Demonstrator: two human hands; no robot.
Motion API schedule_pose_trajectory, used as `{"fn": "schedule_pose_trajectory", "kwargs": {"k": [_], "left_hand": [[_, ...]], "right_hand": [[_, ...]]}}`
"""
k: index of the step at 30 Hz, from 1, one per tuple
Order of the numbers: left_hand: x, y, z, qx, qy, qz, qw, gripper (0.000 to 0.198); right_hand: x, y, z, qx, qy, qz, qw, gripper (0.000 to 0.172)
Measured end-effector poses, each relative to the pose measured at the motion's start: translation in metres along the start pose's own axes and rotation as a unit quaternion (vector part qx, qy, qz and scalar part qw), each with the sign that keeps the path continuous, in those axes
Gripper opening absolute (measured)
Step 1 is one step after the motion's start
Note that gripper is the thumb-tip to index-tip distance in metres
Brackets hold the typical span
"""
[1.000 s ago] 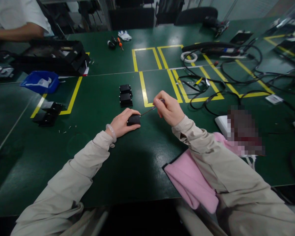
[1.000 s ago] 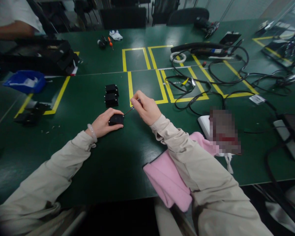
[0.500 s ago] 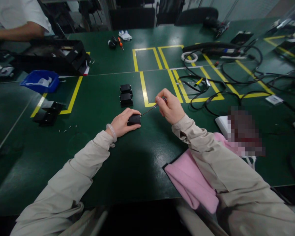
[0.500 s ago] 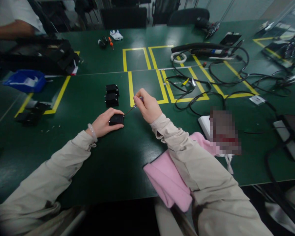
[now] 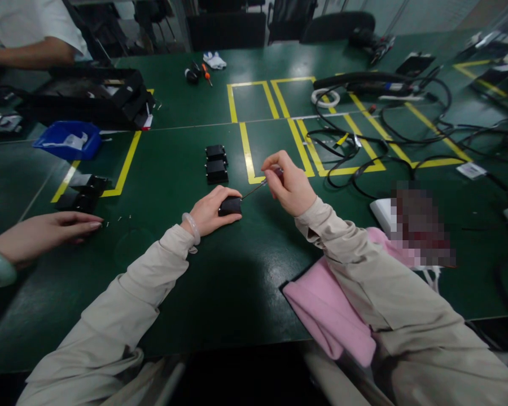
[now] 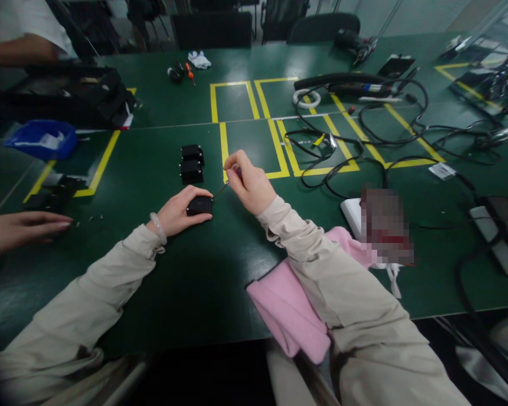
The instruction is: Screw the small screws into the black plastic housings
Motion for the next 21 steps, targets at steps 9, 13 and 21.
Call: {"fn": "schedule_pose_trajectory", "kwargs": {"k": [9, 13, 21], "left_hand": [[-0.0005, 0.0024, 0.0001, 0.008, -0.004, -0.011, 1.0, 0.042], [-0.0006, 0.0034, 0.0001, 0.008, -0.003, -0.015, 1.0, 0.042], [-0.0009, 0.0032, 0.0001, 0.01, 0.002, -0.011, 1.0, 0.041]], "right_hand": [[0.0002, 0.0055, -0.0009, -0.011, 0.004, -0.012, 1.0, 0.024], [0.0005, 0.0034, -0.0006, -0.012, 0.0, -0.019, 1.0, 0.024], [0.0017, 0.0049, -0.0001, -0.004, 0.007, -0.028, 1.0, 0.013]]}}
Point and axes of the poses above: each hand's wrist, its own z-axis away from the middle knuckle, its own x-axis out of the palm, y = z × x, the point moved 4 cm from there along -z, towards the middle knuckle, and after that the axes turned 13 degrees about x, right-handed, at the moved point
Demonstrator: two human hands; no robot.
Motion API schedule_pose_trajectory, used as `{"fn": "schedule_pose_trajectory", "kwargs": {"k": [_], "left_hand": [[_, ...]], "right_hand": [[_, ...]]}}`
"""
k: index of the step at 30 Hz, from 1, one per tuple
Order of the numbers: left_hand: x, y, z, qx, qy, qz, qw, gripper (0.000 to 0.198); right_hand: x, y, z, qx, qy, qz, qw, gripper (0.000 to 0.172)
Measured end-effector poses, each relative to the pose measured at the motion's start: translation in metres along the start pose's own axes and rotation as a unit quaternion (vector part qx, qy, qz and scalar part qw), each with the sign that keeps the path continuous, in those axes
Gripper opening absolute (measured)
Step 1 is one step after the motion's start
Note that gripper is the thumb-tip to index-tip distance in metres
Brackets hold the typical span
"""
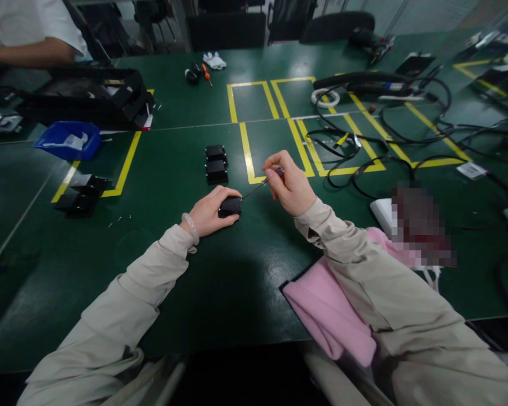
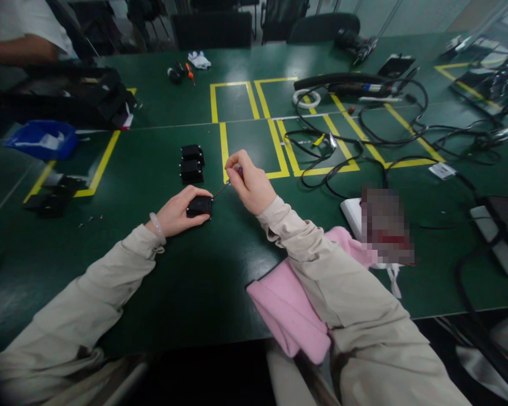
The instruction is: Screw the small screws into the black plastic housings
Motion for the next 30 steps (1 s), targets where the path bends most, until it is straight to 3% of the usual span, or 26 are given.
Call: {"fn": "schedule_pose_trajectory", "kwargs": {"k": [6, 20, 30], "left_hand": [[0.0001, -0.0006, 0.0005, 0.003, 0.0, 0.0, 1.0, 0.041], [0.0005, -0.002, 0.0009, 0.01, 0.003, 0.007, 1.0, 0.042], [0.0004, -0.0038, 0.0004, 0.0, -0.001, 0.018, 1.0, 0.043]], "right_hand": [[-0.0005, -0.0008, 0.0008, -0.005, 0.003, 0.023, 1.0, 0.026], [-0.0003, -0.0018, 0.0012, -0.002, -0.001, 0.014, 1.0, 0.032], [0.0013, -0.0053, 0.0012, 0.002, 0.005, 0.012, 1.0, 0.024]]}}
Point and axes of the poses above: each hand's wrist, its own z-axis away from the middle knuckle, its own x-axis out of the palm, y = z × x, the point moved 4 cm from there along -z, towards the middle knuckle, and after that the axes turned 13 degrees about x, right-handed, at the moved point
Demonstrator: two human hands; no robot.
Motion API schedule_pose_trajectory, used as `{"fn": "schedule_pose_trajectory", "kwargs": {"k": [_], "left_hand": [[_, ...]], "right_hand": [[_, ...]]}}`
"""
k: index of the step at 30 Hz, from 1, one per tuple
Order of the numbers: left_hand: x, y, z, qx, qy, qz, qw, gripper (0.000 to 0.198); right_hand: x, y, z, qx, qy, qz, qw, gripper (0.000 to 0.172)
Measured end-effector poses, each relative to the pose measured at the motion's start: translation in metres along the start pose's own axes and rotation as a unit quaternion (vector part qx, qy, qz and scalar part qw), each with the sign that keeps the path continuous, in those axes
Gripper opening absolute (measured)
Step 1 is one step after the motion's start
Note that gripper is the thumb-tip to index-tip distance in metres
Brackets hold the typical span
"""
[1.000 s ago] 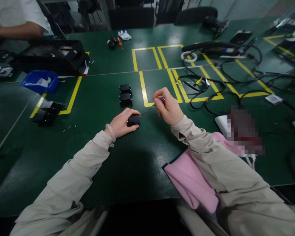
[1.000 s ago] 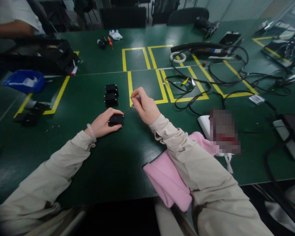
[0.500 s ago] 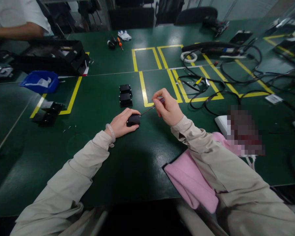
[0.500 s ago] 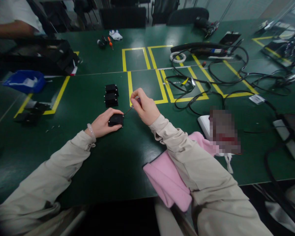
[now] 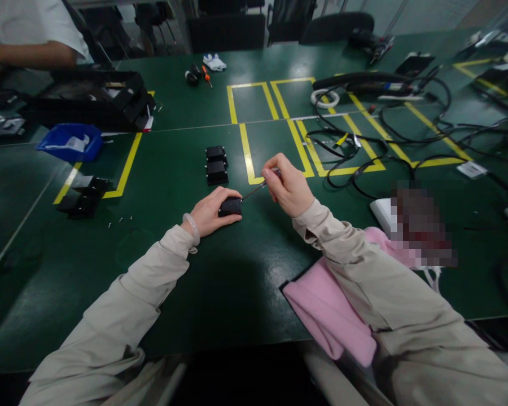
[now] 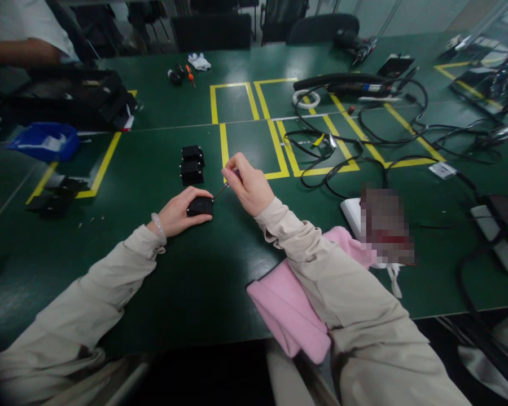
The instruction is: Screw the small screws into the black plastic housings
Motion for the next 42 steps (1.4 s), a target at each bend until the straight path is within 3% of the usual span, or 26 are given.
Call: {"fn": "schedule_pose_trajectory", "kwargs": {"k": [3, 8, 13, 19, 24, 29, 35, 40, 42], "left_hand": [[-0.0001, 0.0006, -0.0001, -0.003, -0.002, 0.005, 1.0, 0.043], [-0.0003, 0.0005, -0.0003, -0.01, -0.005, 0.004, 1.0, 0.043], [-0.0002, 0.0013, -0.0008, 0.003, -0.003, 0.005, 1.0, 0.043], [0.0, 0.0014, -0.0009, 0.007, -0.004, 0.0, 1.0, 0.043], [-0.0002, 0.0015, -0.001, -0.003, -0.009, -0.001, 1.0, 0.042], [-0.0006, 0.0021, -0.001, 0.0, -0.006, 0.002, 1.0, 0.042], [0.0001, 0.0011, -0.0004, -0.003, -0.003, 0.001, 1.0, 0.043], [-0.0001, 0.0015, -0.0006, 0.007, 0.001, 0.002, 1.0, 0.042], [-0.0001, 0.0016, -0.0007, 0.004, -0.001, 0.002, 1.0, 0.043]], "right_hand": [[0.0, -0.0008, -0.0004, 0.003, 0.006, 0.015, 1.0, 0.024], [-0.0004, -0.001, 0.0003, 0.007, 0.001, 0.013, 1.0, 0.01], [-0.0019, -0.0003, -0.0026, -0.005, 0.016, 0.044, 0.999, 0.024], [-0.0007, -0.0017, -0.0019, -0.007, -0.004, 0.02, 1.0, 0.013], [-0.0007, -0.0018, -0.0022, 0.004, 0.0, 0.034, 0.999, 0.028], [-0.0005, -0.0007, -0.0044, 0.002, -0.008, 0.013, 1.0, 0.018], [-0.0015, 0.0003, -0.0058, -0.004, 0.002, 0.049, 0.999, 0.029], [-0.0008, -0.0019, -0.0041, -0.009, -0.009, 0.027, 1.0, 0.016], [-0.0013, -0.0014, -0.0047, -0.009, -0.006, 0.036, 0.999, 0.019]]}}
Point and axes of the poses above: each hand's wrist, its own z-axis away from the middle knuckle, its own x-axis out of the palm, y = z × x, the point moved 4 cm from there along -z, towards the middle knuckle, and after that the axes turned 13 degrees about x, right-handed, at the moved point
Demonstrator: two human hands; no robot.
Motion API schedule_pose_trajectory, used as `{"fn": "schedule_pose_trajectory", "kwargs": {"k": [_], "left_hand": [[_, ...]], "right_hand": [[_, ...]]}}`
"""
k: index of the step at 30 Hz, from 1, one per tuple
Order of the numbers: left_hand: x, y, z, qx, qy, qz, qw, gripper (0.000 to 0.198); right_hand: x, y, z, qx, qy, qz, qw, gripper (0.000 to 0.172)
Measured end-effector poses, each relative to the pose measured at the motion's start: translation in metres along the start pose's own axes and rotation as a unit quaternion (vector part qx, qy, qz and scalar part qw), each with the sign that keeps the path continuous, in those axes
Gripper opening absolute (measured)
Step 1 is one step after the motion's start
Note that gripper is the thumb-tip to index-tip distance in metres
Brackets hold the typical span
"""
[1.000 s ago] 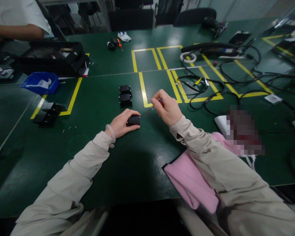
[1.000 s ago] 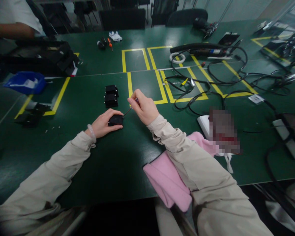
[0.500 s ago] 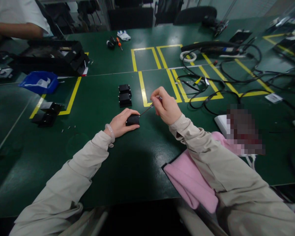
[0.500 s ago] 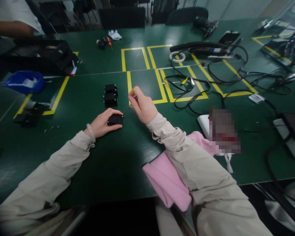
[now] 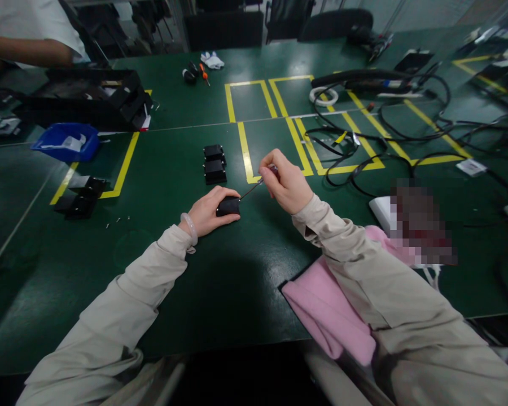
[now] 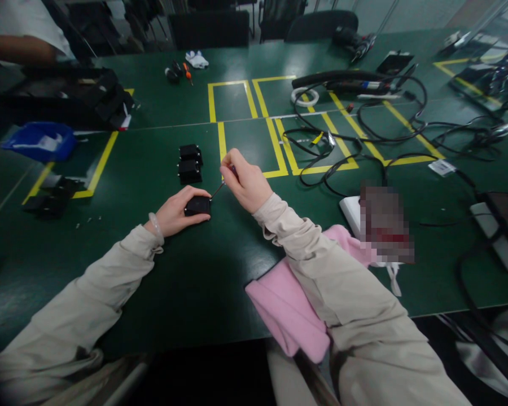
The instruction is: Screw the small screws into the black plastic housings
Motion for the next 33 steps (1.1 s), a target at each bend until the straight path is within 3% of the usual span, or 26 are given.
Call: {"fn": "schedule_pose_trajectory", "kwargs": {"k": [3, 9, 14, 19, 24, 29, 33], "left_hand": [[0.0001, 0.0, -0.0002, -0.007, -0.005, 0.0, 1.0, 0.043], [0.0003, -0.0001, 0.0, -0.011, -0.005, -0.003, 1.0, 0.042], [0.0, 0.0002, 0.0003, 0.003, 0.004, -0.001, 1.0, 0.042], [0.0001, 0.0003, 0.0003, -0.001, 0.003, 0.001, 1.0, 0.042], [-0.0002, 0.0004, 0.0002, -0.009, -0.005, -0.001, 1.0, 0.042], [0.0002, -0.0006, 0.0008, 0.004, 0.003, -0.001, 1.0, 0.042], [0.0009, -0.0012, 0.001, 0.009, 0.006, 0.0, 1.0, 0.042]], "right_hand": [[-0.0011, 0.0012, -0.0014, -0.007, 0.015, 0.022, 1.0, 0.027], [-0.0002, 0.002, 0.0005, 0.012, -0.013, -0.02, 1.0, 0.015], [-0.0014, -0.0011, 0.002, -0.005, -0.001, 0.005, 1.0, 0.026], [-0.0011, 0.0002, 0.0019, 0.005, -0.023, -0.021, 1.0, 0.012], [-0.002, -0.0005, 0.0026, 0.001, -0.009, 0.0, 1.0, 0.024], [-0.0001, -0.0035, 0.0045, -0.01, -0.022, -0.01, 1.0, 0.013], [-0.0002, -0.0029, 0.0044, -0.016, -0.017, -0.008, 1.0, 0.019]]}}
Point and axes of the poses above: each hand's wrist, its own z-axis away from the middle knuckle, its own x-axis out of the palm, y = z × x, the point moved 4 cm from there along -z, towards the middle knuckle, and after that the axes turned 13 degrees about x, right-handed, at the moved point
